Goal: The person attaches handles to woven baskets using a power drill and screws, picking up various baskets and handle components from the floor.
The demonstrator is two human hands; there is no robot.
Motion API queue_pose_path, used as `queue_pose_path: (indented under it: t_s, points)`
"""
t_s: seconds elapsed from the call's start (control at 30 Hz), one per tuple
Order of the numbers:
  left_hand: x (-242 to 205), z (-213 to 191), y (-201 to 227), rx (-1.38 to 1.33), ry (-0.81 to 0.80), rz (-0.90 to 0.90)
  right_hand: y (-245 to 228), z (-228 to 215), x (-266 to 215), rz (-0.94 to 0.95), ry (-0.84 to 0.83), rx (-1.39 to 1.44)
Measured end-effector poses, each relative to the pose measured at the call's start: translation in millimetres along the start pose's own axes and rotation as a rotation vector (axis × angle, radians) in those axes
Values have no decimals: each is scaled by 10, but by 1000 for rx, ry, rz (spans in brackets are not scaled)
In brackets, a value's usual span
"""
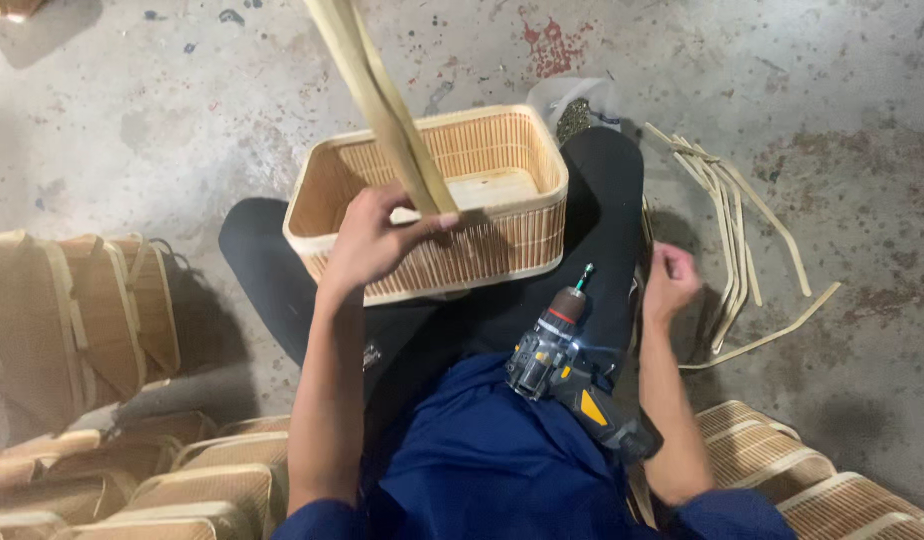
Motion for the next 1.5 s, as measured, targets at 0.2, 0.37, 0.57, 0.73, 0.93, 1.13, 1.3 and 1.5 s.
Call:
queue_pose_path:
  t_s: [0.2, 0.37, 0.57, 0.73, 0.93, 1.13, 1.3, 1.5]
  points:
    - [-26, -24, 12, 179, 44, 135, -2450, -217, -754, -730, -361, -44]
    - [17, -9, -60, 126, 2, 118, -2528, -131, -858, -503, -431, -164]
    - [12, -31, -73, 166, 15, 111, -1895, -45, -859, 358, -646, 795]
    - [55, 4, -48, 179, 11, 141, -2075, -196, -977, 258, -645, 774]
    - [159, 122, 14, 402, 14, 80, -2363, -260, -984, 127, -775, 658]
    - [304, 189, 1, 380, 19, 9, -2160, -268, -859, 168, -662, 479]
    - [292, 169, -13, 388, -8, -59, -1692, -225, -709, 175, -514, 317]
    - [257, 172, 56, 298, -28, 19, -1879, -274, -914, 124, -511, 314]
Point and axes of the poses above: each hand's wrist, its own x-axis towards the middle knuckle, its own z-axis out of the palm, y = z × x, the point moved 6 cm from there along x, towards the middle knuckle, and after that the axes turned 4 degrees about y, right-handed, at the moved point
